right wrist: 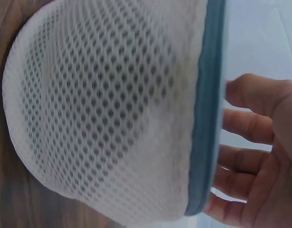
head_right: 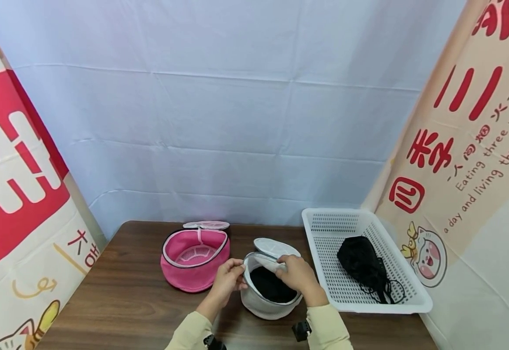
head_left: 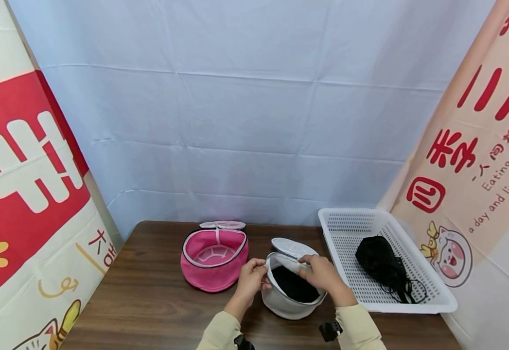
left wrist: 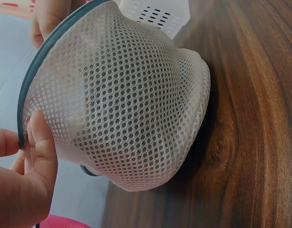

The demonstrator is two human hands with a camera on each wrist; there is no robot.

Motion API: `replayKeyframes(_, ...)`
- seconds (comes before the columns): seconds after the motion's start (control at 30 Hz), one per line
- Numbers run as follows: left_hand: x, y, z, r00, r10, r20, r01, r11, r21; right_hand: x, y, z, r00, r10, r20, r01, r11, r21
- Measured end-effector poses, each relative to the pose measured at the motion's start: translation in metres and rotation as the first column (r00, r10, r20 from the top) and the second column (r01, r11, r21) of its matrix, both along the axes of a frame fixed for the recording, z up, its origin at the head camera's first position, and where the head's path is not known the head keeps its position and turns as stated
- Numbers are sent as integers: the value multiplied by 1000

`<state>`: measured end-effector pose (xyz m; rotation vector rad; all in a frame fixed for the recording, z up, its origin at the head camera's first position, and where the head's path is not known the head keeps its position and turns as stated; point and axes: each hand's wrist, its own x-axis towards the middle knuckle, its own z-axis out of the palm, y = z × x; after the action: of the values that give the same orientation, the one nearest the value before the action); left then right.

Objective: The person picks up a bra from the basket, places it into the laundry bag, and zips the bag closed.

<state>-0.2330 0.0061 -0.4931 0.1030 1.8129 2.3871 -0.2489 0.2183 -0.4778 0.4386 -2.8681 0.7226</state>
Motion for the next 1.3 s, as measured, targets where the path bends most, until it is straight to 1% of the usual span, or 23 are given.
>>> replayKeyframes(0.2, -1, 1, 0, 1000, 5, 4, -5, 1000, -6, -11, 7, -5, 998, -49, -34, 50, 998, 24)
replayKeyframes(0.37, -1, 1, -1, 1000, 12, 5, -12, 1000, 1, -18, 10, -13, 994, -77, -71, 80, 996, 37)
replayKeyframes(0.53, 1, 0, -3, 1000, -1, 8, 1, 1000, -6, -24, 12, -18, 992, -117, -52, 118, 993, 7)
replayKeyframes(0.63, 1, -1, -3, 1000, 9, 1, -9, 1000, -10, -30, 13, -18, 991, -131, -31, 129, 991, -37)
replayKeyframes(0.73, 1, -2, -2, 1000, 16, -3, -16, 1000, -11, -35, 14, -17, 986, -165, -9, 164, 984, -64)
replayKeyframes(0.83, 1, -2, -2, 1000, 13, 3, -13, 1000, -8, -39, 16, -16, 978, -210, -2, 210, 976, -51)
replayKeyframes(0.93, 1, -2, -1, 1000, 15, 0, -15, 1000, -8, -44, 17, -16, 972, -236, 6, 236, 971, -42)
replayKeyframes(1.03, 1, -2, -1, 1000, 20, -6, -20, 1000, -10, -48, 19, -17, 967, -253, 24, 254, 966, -44)
replayKeyframes(1.17, 1, -3, -1, 1000, 23, -6, -23, 1000, -9, -51, 21, -19, 953, -286, 100, 290, 956, -35)
replayKeyframes(1.3, 1, -3, -3, 1000, 18, 3, -18, 1000, 5, -55, 24, -25, 922, -331, 200, 339, 941, -9)
